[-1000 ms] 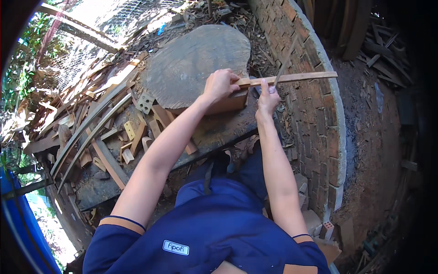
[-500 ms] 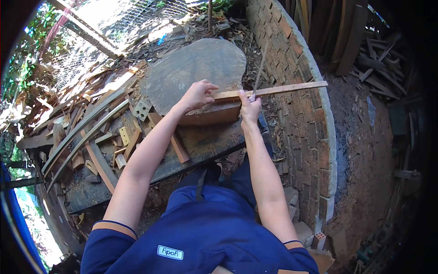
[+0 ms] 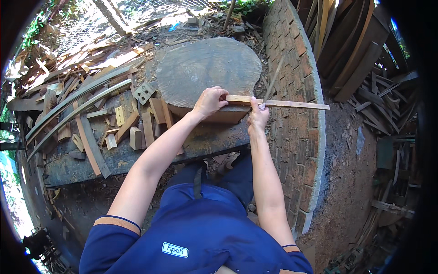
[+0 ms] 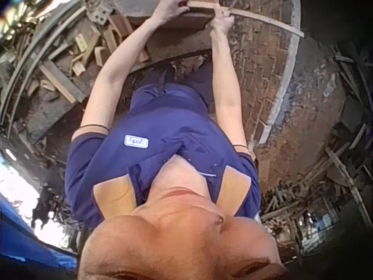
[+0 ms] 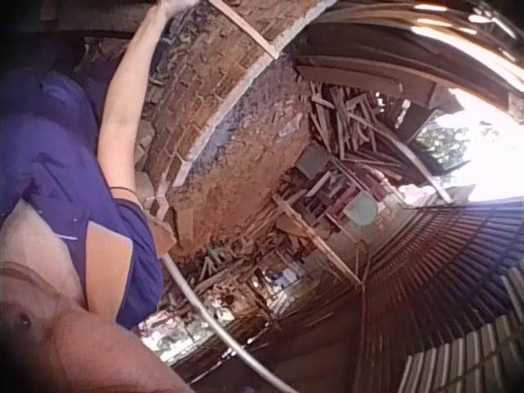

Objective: Sawing a thin piece of wood using a handsaw.

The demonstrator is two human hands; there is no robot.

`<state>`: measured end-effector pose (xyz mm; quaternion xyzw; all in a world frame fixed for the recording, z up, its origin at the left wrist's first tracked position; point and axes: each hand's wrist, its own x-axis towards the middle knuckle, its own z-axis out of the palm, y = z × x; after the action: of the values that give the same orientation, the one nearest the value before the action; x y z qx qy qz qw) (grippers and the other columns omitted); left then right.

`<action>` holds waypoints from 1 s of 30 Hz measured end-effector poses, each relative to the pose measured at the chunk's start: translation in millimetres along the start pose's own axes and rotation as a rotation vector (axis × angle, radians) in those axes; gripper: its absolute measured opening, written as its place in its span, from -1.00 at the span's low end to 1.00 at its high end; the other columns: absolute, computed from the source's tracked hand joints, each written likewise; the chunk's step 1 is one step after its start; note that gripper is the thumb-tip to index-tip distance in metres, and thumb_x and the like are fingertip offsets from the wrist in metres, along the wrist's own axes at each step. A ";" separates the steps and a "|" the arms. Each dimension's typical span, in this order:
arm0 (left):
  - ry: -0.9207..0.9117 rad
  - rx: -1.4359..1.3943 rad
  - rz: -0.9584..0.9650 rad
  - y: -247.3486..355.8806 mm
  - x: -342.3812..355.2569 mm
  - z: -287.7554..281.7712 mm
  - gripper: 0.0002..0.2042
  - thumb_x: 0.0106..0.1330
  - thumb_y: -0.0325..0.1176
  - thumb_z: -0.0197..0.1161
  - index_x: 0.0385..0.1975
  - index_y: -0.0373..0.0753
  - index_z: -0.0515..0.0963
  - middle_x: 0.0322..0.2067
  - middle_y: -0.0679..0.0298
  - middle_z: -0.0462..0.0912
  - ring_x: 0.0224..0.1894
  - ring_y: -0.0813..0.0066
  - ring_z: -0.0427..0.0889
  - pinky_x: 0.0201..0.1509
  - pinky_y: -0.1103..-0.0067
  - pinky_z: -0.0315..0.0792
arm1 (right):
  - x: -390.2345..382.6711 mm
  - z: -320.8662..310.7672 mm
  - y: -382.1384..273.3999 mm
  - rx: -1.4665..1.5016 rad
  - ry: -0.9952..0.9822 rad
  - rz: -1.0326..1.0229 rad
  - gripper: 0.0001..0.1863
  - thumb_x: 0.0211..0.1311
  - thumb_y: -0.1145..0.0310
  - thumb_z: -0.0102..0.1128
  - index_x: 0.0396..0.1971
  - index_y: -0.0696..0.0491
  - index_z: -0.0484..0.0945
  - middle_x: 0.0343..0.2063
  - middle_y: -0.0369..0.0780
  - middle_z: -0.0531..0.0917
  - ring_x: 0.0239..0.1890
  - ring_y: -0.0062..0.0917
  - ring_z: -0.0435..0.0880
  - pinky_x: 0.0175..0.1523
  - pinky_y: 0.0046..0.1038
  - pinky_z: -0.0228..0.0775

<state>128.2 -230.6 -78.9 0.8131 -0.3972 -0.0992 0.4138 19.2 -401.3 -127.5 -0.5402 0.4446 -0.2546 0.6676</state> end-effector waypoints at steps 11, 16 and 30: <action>-0.029 0.068 -0.011 6.8 10.2 -4.4 -0.76 0.03 -0.46 0.41 -0.25 -0.26 0.68 -0.36 0.11 0.68 -0.30 0.19 0.69 -0.13 0.40 0.55 | -14.9 -4.0 -23.5 0.147 -0.115 0.104 -0.63 0.06 0.14 0.50 -0.39 -0.01 0.44 -0.66 -0.49 0.37 -0.76 -0.79 0.20 -0.71 -0.59 -0.04; -0.079 0.193 0.053 6.5 14.5 -13.8 -0.77 0.03 -0.44 0.40 -0.27 -0.24 0.68 -0.39 0.09 0.66 -0.30 0.14 0.67 -0.14 0.38 0.53 | -12.6 -16.4 -32.8 0.327 -0.176 0.276 -0.60 0.12 0.01 0.41 -0.54 -0.03 0.44 -0.74 -0.47 0.36 -0.82 -0.76 0.17 -0.73 -0.58 -0.05; -0.120 0.228 0.022 11.1 20.3 -15.3 -0.71 0.01 -0.44 0.46 -0.22 -0.29 0.69 -0.31 0.09 0.73 -0.29 0.32 0.74 -0.15 0.50 0.58 | -21.4 -0.5 -27.5 -0.043 -0.009 0.000 -0.43 -0.04 -0.10 0.46 -0.46 0.20 0.59 -0.54 -0.23 0.62 -0.45 -0.55 0.54 -0.29 -0.43 0.38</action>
<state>143.0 -240.1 -57.3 0.8430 -0.4389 -0.0974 0.2952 12.5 -391.8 -94.7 -0.5554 0.4471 -0.2425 0.6579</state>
